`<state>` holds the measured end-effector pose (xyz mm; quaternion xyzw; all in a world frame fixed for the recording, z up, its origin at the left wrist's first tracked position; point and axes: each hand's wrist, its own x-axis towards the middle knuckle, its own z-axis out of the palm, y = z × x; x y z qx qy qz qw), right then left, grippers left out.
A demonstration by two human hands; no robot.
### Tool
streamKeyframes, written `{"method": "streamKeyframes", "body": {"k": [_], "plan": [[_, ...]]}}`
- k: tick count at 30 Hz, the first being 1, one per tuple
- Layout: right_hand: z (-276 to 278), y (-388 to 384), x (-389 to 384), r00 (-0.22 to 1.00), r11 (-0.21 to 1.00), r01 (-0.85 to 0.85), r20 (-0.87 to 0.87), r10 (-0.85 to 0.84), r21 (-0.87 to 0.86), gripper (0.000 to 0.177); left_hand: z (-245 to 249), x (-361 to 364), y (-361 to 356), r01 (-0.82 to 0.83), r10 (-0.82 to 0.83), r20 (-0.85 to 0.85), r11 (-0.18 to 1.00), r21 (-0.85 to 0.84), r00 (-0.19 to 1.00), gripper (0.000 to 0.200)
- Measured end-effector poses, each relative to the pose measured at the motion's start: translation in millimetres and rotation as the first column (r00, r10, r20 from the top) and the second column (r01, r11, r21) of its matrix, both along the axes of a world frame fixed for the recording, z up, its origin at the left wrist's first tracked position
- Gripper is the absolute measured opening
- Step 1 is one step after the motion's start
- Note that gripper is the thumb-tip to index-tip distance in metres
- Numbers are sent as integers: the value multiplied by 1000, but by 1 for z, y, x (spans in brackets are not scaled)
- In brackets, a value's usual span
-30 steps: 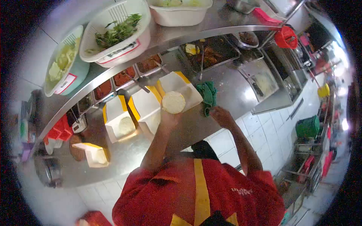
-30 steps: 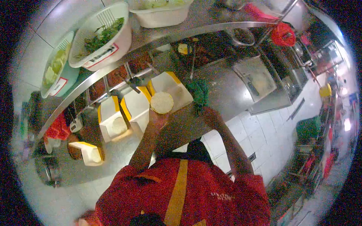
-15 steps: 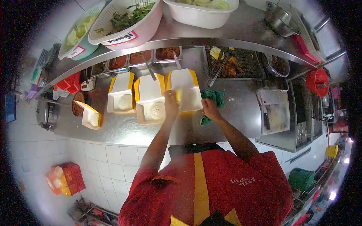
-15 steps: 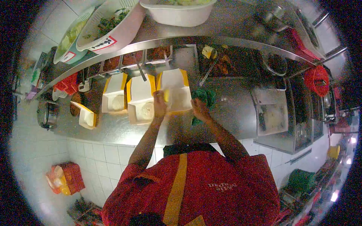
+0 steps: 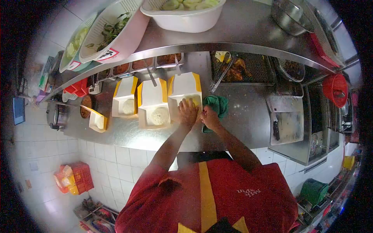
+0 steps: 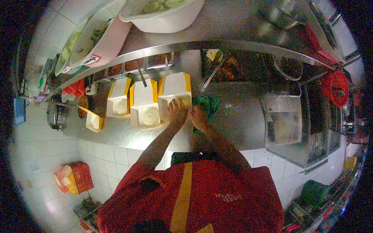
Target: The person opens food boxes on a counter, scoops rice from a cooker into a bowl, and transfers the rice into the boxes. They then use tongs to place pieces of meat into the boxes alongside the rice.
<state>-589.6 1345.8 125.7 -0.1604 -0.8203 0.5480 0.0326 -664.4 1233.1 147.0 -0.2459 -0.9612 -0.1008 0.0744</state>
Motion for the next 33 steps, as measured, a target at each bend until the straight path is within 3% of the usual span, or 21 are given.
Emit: {"method": "streamKeyframes", "body": {"k": [1,2,4,8,10,11,13,16,17,19,20,21,23,24,26,27,28,29,30,31,33], "plan": [[4,-2,2,995,999,-10,-104,7,-31,11,3,0,-2,0,0,52,1000,5,999,58],[8,-2,3,995,999,-7,-99,3,-34,11,2,-1,-3,3,-4,57,1000,2,998,58],[11,0,2,997,998,-51,55,53,-22,29,-2,-10,-6,178,-176,-41,983,45,984,56],[12,0,4,999,997,-42,-19,40,-60,16,1,-26,-7,369,-370,21,928,61,929,54],[7,1,4,977,978,-44,-196,84,203,19,-8,-34,-9,517,-517,-6,855,46,856,53],[4,1,4,977,978,-43,-197,84,202,19,-11,-39,-9,517,-517,-6,855,45,856,53],[-4,0,2,997,984,-43,-60,53,171,19,-13,-47,-9,648,-647,-48,755,98,761,54],[-23,1,-2,990,989,-126,77,120,77,20,-12,-52,-12,663,-682,25,719,207,731,56],[-30,0,0,988,987,-144,74,139,73,20,-13,-51,-12,650,-668,26,732,203,744,56],[-32,-3,-1,989,980,-20,-137,48,196,21,-22,-50,-11,629,-639,86,769,118,765,55],[-29,-1,2,881,928,19,-445,161,372,19,-24,-52,-13,649,-666,29,735,199,745,49],[-41,0,5,867,927,2,-462,186,376,19,-27,-49,-13,633,-646,10,751,189,763,49],[-76,4,-5,975,988,-148,-163,152,35,16,-25,-48,-9,596,-594,-73,784,170,801,40],[-61,9,-6,967,985,-165,-188,172,52,16,-19,-51,-10,587,-578,-103,793,164,810,40],[-18,17,2,992,907,-68,72,107,-416,16,-6,-53,-14,363,-431,30,794,487,902,30],[-7,18,2,991,910,-86,58,120,-406,16,4,-54,-18,360,-419,12,794,489,908,30],[-1,18,1,989,916,-39,115,92,-399,17,13,-53,-24,174,-306,108,760,626,946,27],[4,18,0,982,921,8,175,65,-389,17,22,-52,-30,-23,-204,221,683,730,954,25],[9,15,-1,992,938,-6,116,49,-346,19,21,-53,-34,-225,-206,370,506,833,906,24],[14,15,-3,992,941,-19,114,61,-337,19,20,-56,-42,-230,-197,366,495,838,910,24],[27,17,1,984,943,51,179,10,-328,21,24,-56,-66,-79,-23,92,338,938,995,22]]}}
